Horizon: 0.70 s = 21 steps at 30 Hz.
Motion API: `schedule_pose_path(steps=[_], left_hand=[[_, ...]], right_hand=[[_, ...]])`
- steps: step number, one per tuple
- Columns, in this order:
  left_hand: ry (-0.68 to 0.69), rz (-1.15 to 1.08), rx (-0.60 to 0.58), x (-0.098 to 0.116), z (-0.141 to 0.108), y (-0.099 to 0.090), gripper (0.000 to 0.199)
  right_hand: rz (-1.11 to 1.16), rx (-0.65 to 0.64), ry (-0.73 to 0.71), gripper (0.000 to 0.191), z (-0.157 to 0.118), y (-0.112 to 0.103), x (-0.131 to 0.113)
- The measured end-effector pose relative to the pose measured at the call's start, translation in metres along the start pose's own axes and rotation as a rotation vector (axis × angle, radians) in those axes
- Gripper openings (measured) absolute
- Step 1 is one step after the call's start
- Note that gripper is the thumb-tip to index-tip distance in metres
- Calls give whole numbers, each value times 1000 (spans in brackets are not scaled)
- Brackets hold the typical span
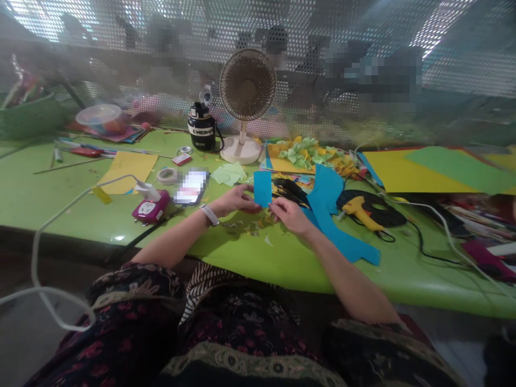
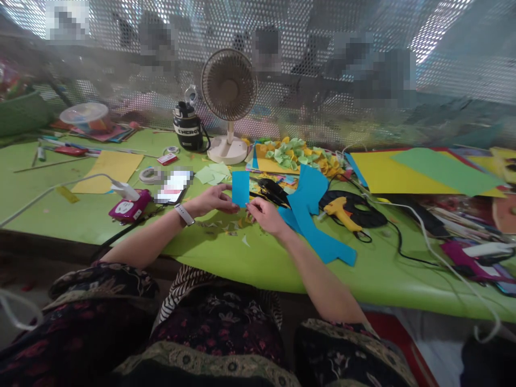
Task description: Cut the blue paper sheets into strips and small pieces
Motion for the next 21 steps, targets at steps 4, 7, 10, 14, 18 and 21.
schedule_pose_path(steps=[4,7,10,14,18,21], left_hand=[[-26,-5,-6,6,-3,-8,69],[-34,5,-13,10,-4,-11,64],[-48,-7,0,9,-3,-9,60],[-36,2,48,3,-2,-4,72],[3,54,29,-1,0,-2,72],[24,69,18,-1,0,-3,74]], right_hand=[[32,37,15,47,-2,-6,-2],[51,47,25,50,-2,-7,-2],[66,59,27,50,-2,-8,-3],[78,23,51,50,-2,-2,-5],[75,-11,96,48,0,4,-4],[75,-3,71,46,1,5,-4]])
Point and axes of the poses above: each hand's wrist, its own z-axis towards the middle knuckle, its own y-axis out of the palm, x = y × z, the point moved 4 cm from there along z, towards the middle knuckle, and after that the axes turned 13 degrees about -x, right-handed, at the moved point
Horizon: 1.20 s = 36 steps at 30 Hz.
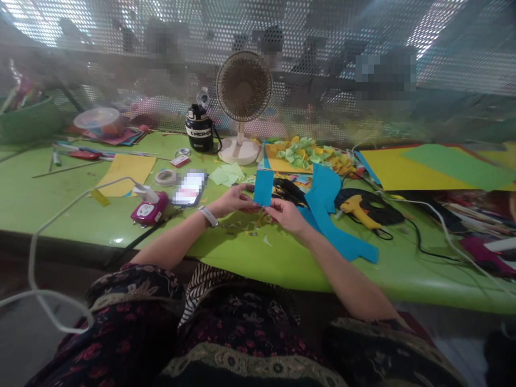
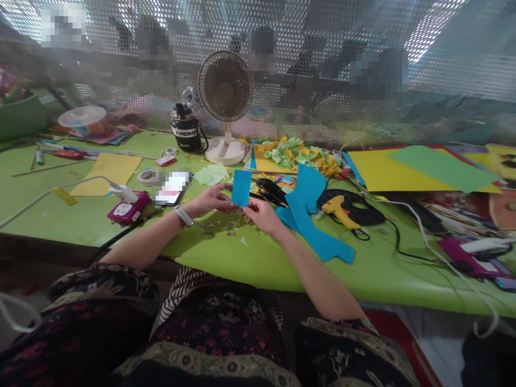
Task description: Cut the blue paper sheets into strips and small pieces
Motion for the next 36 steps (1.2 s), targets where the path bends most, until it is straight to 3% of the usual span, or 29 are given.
schedule_pose_path(steps=[5,11,16,21,26,32,36], left_hand=[[12,8,-3,1,1,-5,78],[-76,16,-11,6,0,-10,73],[27,-44,100,9,2,-16,60],[48,-102,173,5,6,-22,62],[66,-141,171,6,6,-24,54],[116,-159,130,4,8,-28,46],[150,-214,134,7,8,-32,51]], right_hand=[[-15,-50,8,33,-4,-4,-4],[-56,-126,38,20,-6,-3,-1],[-158,-200,10,18,1,2,8],[-623,136,-141,35,19,-22,12],[-1054,105,-8,45,38,-30,33],[-1102,171,-4,37,42,-29,45],[-1041,180,-5,31,41,-33,44]])
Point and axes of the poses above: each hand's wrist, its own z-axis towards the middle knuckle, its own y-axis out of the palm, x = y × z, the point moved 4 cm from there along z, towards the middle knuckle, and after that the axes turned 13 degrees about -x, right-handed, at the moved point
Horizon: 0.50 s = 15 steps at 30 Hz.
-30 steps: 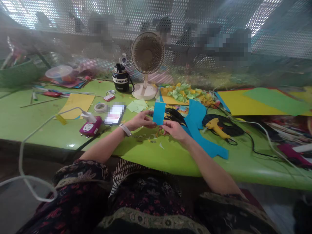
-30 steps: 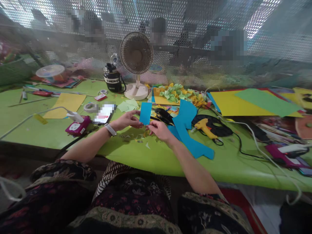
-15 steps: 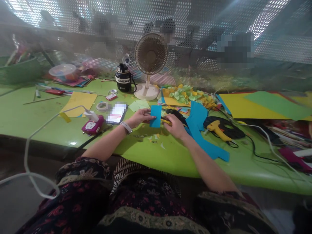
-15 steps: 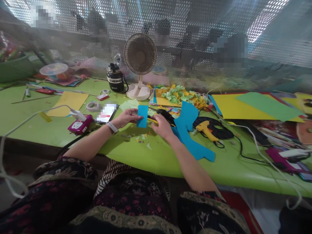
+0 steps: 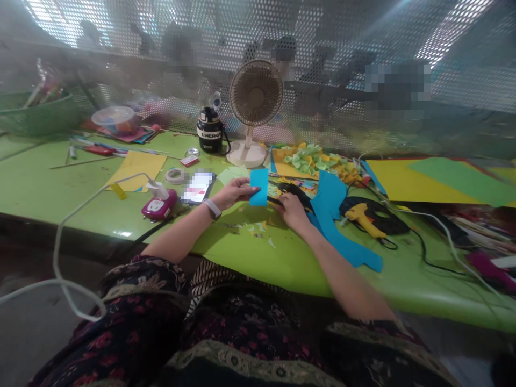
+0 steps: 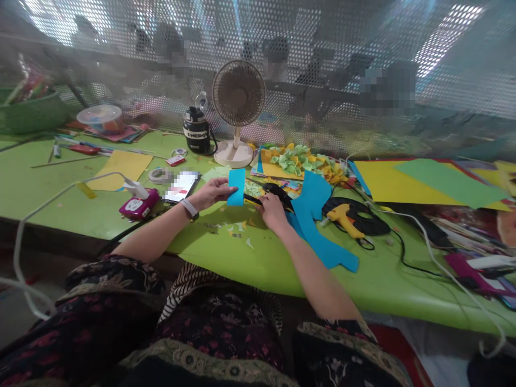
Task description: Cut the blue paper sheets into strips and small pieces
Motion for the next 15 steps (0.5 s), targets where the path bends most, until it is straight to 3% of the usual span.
schedule_pose_path(steps=[2,10,12,15], left_hand=[[23,-24,20,4,0,-3,54],[118,-47,80,19,-1,-17,53],[123,-47,96,20,-2,-20,55],[110,-39,113,21,-2,-23,57]], right_hand=[[38,94,-17,32,-7,-12,5],[161,716,-77,47,-69,-96,29],[186,711,-97,51,-72,-100,28],[184,484,-174,44,-62,-91,22]])
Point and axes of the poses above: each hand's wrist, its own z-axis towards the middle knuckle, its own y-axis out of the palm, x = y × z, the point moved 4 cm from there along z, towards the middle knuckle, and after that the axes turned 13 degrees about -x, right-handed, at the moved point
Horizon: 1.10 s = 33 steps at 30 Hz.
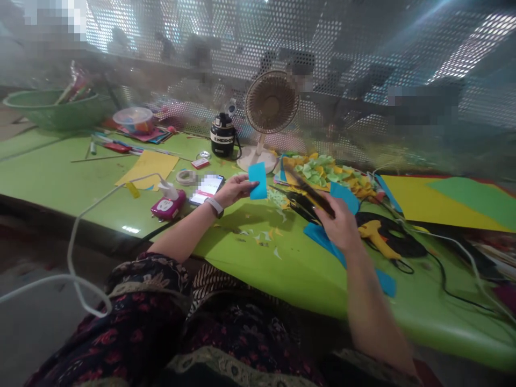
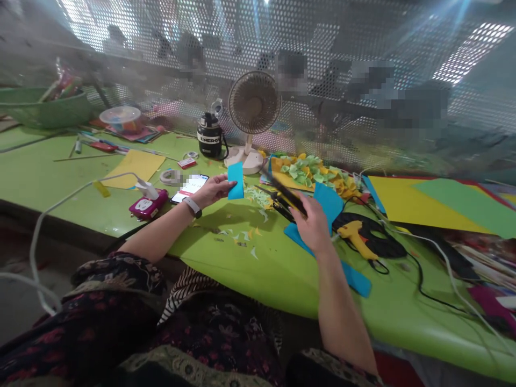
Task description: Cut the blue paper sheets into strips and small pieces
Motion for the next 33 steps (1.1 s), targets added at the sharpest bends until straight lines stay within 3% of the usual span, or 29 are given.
schedule_pose_path(steps=[3,7,22,33], left_hand=[[6,8,13,2,-1,-1,55],[7,10,36,4,-2,-2,53],[-20,29,19,-1,-1,-3,57],[-27,71,15,-2,-3,7,52]], right_hand=[[12,-152,-24,38,1,5,-1],[36,-208,1,40,0,-7,1],[39,-244,2,41,-2,2,8],[29,-275,-22,42,-3,16,9]])
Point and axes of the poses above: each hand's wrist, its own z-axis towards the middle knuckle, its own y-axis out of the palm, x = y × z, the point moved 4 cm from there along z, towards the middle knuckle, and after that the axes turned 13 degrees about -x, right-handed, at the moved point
